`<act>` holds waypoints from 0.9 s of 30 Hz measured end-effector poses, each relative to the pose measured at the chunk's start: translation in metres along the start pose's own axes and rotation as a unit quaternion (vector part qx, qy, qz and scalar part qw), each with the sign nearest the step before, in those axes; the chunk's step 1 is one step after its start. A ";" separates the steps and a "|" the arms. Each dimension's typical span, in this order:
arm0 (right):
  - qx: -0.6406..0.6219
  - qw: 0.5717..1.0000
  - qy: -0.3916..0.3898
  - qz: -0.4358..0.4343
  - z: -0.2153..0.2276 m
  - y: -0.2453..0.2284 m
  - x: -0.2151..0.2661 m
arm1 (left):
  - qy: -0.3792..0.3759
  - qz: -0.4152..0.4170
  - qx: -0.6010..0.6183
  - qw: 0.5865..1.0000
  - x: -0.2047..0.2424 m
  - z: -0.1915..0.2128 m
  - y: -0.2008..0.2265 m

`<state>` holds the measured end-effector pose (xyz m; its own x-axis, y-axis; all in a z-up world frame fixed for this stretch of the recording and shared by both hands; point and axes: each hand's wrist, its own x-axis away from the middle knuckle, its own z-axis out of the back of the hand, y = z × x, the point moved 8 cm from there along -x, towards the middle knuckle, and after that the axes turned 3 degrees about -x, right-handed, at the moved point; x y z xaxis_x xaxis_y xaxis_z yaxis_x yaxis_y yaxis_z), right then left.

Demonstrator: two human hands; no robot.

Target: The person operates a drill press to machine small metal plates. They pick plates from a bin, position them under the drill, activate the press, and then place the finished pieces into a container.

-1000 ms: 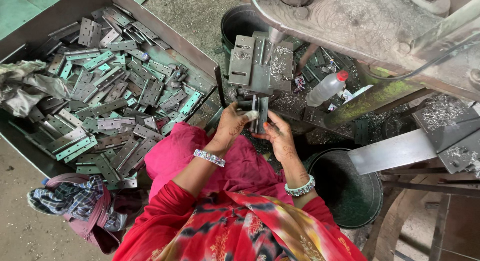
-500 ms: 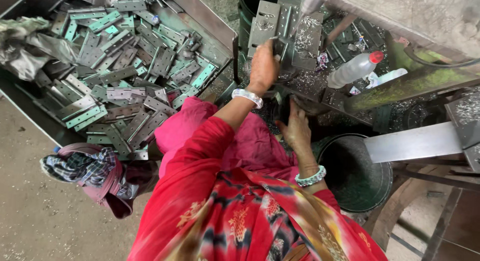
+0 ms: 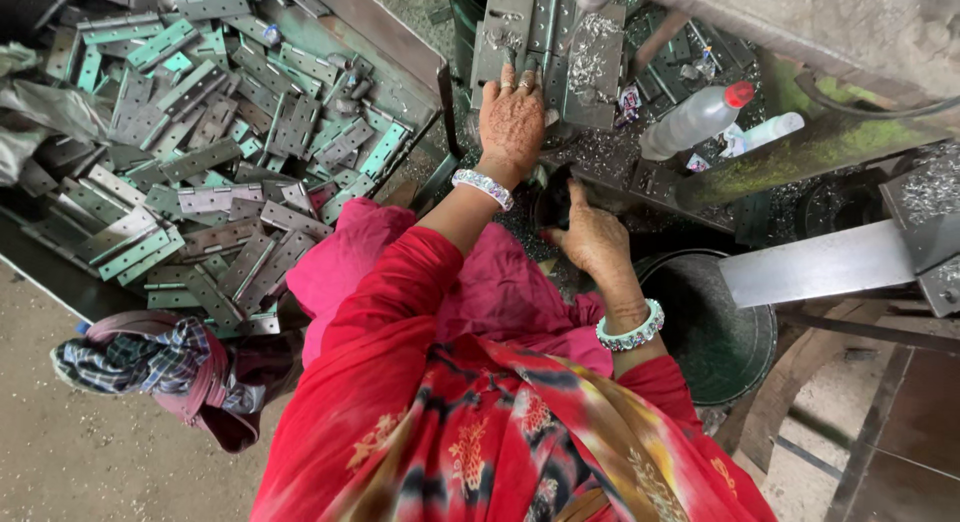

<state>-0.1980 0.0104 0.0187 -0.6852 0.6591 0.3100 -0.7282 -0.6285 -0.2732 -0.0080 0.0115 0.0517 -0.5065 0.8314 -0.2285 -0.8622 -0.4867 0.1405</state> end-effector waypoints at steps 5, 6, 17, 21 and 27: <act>-0.048 0.998 0.026 -0.023 -0.037 0.014 0.013 | -0.053 -0.007 -0.048 0.997 -0.012 -0.037 0.002; -0.094 0.994 0.046 -0.044 -0.050 0.017 0.020 | 0.002 -0.004 -0.031 1.000 -0.015 -0.031 0.004; -0.091 0.995 0.000 -0.049 -0.048 0.029 -0.002 | -0.006 -0.003 -0.018 1.000 0.002 -0.013 0.001; -0.116 0.991 0.040 -0.055 -0.054 0.017 0.016 | 0.014 -0.010 -0.017 1.000 0.000 -0.002 0.004; -0.129 0.988 0.034 -0.074 -0.072 0.024 0.031 | -0.043 -0.023 -0.071 0.996 0.017 -0.010 0.014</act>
<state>-0.2382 0.0455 -0.0439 -0.5633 0.7681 0.3046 -0.7947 -0.4026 -0.4543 -0.0293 0.0162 0.0399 -0.4692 0.8709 -0.1465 -0.8799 -0.4751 -0.0065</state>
